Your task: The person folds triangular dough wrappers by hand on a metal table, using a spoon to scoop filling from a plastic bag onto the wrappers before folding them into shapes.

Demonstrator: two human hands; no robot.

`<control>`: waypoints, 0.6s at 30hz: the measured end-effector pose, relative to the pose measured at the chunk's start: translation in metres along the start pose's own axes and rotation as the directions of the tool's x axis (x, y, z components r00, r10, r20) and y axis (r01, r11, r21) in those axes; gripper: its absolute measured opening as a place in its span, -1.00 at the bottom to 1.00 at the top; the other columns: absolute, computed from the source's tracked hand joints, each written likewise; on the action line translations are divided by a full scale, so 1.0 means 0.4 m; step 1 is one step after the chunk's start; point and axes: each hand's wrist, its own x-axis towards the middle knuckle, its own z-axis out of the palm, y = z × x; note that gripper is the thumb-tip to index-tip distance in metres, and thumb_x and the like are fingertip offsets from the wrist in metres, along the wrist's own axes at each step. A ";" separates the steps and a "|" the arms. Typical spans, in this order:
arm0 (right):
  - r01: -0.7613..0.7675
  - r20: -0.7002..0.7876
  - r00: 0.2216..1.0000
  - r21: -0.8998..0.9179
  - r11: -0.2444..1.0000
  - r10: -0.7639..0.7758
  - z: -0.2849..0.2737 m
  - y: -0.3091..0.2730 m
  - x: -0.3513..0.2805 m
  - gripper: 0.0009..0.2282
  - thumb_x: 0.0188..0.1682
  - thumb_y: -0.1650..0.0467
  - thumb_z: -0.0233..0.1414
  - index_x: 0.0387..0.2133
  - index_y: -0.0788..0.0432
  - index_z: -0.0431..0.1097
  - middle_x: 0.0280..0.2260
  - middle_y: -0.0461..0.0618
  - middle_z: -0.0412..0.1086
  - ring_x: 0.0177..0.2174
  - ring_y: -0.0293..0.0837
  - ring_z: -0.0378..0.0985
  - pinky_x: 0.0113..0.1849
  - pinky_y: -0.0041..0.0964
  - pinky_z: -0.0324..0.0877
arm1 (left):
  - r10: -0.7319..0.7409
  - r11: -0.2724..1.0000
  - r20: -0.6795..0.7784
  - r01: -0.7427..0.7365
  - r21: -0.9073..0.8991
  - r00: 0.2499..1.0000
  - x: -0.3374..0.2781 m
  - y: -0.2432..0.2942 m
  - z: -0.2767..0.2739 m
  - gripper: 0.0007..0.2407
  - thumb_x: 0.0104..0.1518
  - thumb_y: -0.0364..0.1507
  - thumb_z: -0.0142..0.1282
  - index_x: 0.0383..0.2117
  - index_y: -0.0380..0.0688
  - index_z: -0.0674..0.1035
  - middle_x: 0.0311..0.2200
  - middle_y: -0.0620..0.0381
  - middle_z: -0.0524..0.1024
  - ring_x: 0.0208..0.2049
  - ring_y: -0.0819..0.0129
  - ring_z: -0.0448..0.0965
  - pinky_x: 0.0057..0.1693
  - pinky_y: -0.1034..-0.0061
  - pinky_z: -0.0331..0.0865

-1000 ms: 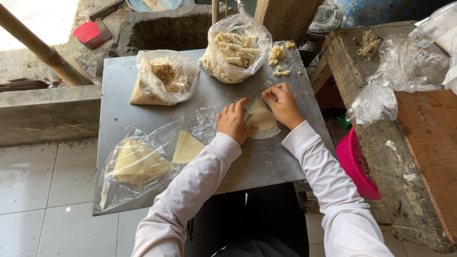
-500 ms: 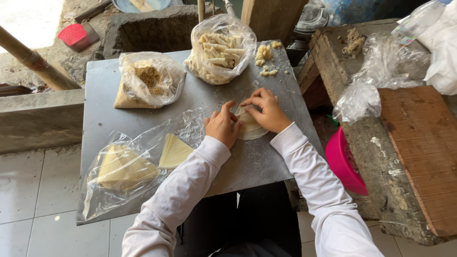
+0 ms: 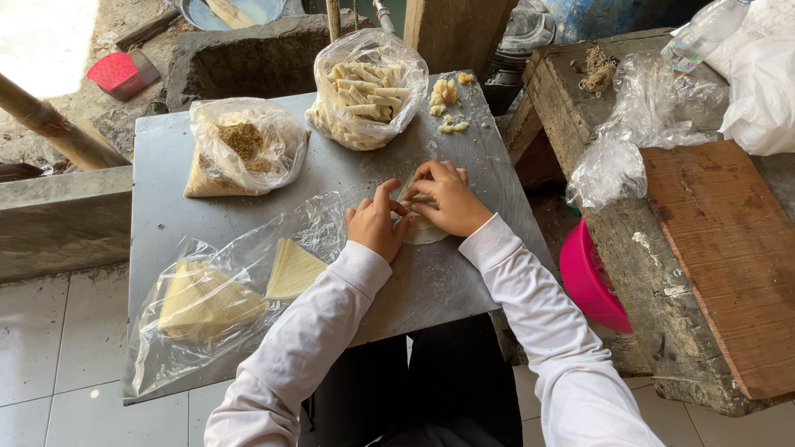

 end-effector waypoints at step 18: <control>-0.277 0.050 0.941 0.679 0.679 0.334 -0.003 0.058 0.017 -0.85 0.03 0.46 0.12 -0.15 0.13 0.40 -0.21 -0.15 0.41 -0.17 -0.31 0.44 -0.12 -0.35 0.39 | 0.048 0.999 -0.032 -0.048 0.004 0.998 -0.008 0.005 0.008 -0.51 0.07 -0.39 0.26 0.15 0.02 0.35 -0.36 0.33 0.65 -0.17 0.22 0.58 -0.04 0.20 0.16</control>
